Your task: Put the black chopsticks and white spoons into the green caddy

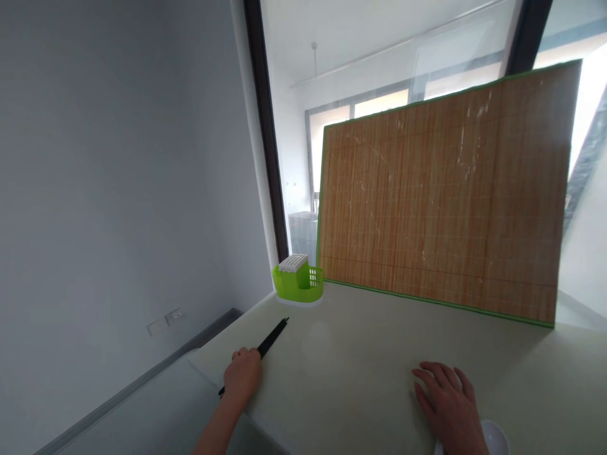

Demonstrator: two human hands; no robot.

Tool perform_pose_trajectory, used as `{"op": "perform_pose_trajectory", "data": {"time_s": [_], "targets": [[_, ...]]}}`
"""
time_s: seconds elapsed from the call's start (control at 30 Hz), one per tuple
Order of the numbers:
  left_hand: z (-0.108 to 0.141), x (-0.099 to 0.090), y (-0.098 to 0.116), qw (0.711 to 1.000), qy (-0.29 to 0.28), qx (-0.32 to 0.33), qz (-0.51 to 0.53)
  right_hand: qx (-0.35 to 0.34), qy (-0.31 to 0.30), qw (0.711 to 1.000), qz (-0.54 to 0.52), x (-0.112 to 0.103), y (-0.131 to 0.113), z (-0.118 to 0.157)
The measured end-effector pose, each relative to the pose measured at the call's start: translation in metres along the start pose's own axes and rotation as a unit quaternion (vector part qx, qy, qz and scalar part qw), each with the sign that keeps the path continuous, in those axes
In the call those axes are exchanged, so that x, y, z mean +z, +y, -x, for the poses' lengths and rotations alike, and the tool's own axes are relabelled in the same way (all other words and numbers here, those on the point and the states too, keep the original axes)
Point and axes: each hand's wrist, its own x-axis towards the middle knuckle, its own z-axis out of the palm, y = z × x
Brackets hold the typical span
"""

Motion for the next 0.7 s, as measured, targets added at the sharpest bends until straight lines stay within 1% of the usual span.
{"op": "perform_pose_trajectory", "data": {"time_s": [0.13, 0.27, 0.37, 0.47, 0.53, 0.6, 0.7], "targets": [[-0.010, -0.007, -0.001, 1.000, -0.029, -0.003, 0.006, 0.002, 0.000, 1.000, -0.006, -0.003, -0.001, -0.001], [-0.017, -0.007, -0.003, 0.999, -0.046, -0.001, 0.008, 0.001, -0.004, 1.000, -0.011, -0.005, -0.003, -0.003], [-0.018, -0.005, -0.001, 0.999, -0.049, 0.004, 0.010, -0.001, -0.003, 1.000, -0.015, -0.006, -0.003, -0.003], [-0.013, -0.003, 0.005, 0.999, -0.043, 0.008, 0.009, -0.005, -0.003, 1.000, -0.018, -0.006, -0.003, -0.003], [-0.006, -0.003, 0.014, 0.999, -0.041, 0.013, 0.009, -0.008, -0.001, 1.000, -0.021, -0.005, -0.002, -0.003], [0.006, -0.004, 0.030, 0.999, -0.041, 0.026, 0.013, -0.012, 0.000, 1.000, -0.025, -0.004, -0.002, -0.003], [0.031, -0.005, 0.066, 0.997, -0.043, 0.067, 0.024, -0.025, -0.005, 0.999, -0.038, -0.003, -0.005, -0.004]]}}
